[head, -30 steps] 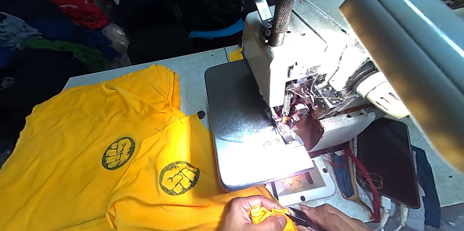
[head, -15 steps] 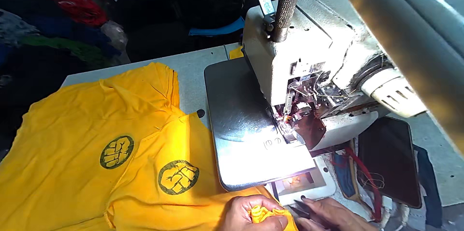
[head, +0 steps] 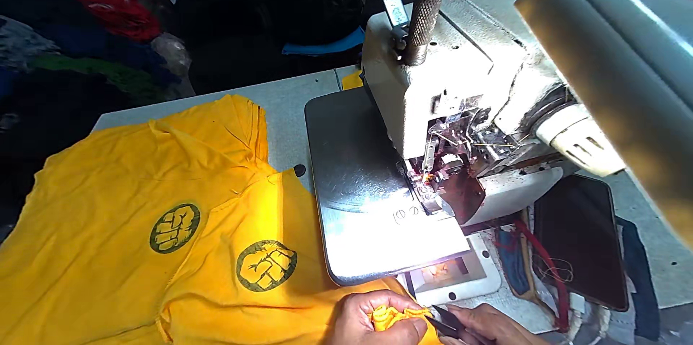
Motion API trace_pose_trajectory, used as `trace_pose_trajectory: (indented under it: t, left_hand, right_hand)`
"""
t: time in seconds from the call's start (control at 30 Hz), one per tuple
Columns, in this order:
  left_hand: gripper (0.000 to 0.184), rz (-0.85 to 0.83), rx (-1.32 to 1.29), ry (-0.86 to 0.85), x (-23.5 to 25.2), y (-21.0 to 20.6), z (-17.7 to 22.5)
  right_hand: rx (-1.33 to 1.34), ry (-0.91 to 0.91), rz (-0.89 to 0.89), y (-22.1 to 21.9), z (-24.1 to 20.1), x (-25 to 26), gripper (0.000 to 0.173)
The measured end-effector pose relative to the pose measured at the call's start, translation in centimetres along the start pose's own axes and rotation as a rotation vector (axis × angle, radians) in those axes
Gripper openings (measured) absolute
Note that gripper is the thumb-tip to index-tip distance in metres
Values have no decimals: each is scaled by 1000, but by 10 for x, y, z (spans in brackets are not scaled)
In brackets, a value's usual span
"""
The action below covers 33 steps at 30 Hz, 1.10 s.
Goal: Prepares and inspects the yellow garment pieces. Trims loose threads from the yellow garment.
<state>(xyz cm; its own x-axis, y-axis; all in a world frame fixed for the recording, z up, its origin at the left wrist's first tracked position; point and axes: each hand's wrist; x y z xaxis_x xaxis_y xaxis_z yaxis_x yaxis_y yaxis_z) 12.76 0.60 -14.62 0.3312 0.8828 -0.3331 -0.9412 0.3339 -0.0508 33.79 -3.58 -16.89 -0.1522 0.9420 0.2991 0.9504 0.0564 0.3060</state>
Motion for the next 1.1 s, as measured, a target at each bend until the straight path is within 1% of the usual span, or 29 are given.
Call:
trace_pose_trajectory:
  t: [0.23,0.33,0.43,0.53,0.57,0.6,0.7,0.77,0.87,1.1]
  left_hand:
    - [12,7,11,13,0,0,0]
    - [11,-2,10,7,0,0,0]
    - [9,-13,-2,17,0,1,-1]
    - [7,-3,-5,26,0,2,-1]
    - [7,-3,-4,23,0,2,-2]
    - [7,-4,-8,20,0,1,-1]
    - [10,-6,-20,10,0,1,-1]
    - [12,-1,-10,-2,0,0,0]
    - [13,7,-5,-2,0,-1,0]
    - [12,6,-3,-7,0,0,-1]
  right_hand:
    - [7,-2,1,-1,1,0,22]
    - [14,45,25,-5,4,-1,23]
    - [39,120,161,-12,9,-6,22]
    - [108,53,394,-13,4,-7,25]
    - [133,37,436,-11,3,-5,27]
    - [137,30,417,-8,3,-4,27]
    - [85,27,170,-3,0,-5,23]
    - [-10,28,66,-5,-3,-4,23]
    - [-62,21,46,-6,-3,-3,24]
    - [-19,17,47,-6,-3,-3,23]
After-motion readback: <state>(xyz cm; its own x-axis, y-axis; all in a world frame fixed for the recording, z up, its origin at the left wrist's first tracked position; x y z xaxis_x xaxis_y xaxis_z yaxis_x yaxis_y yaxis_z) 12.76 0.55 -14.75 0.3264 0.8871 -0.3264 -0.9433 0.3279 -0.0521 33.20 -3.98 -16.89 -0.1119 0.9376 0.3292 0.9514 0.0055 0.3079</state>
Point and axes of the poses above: each hand's wrist, its own x-axis towards the middle knuckle, its own y-axis out of the back of the hand, z = x × y, and after that the axes turned 8 degrees about x, right-handed
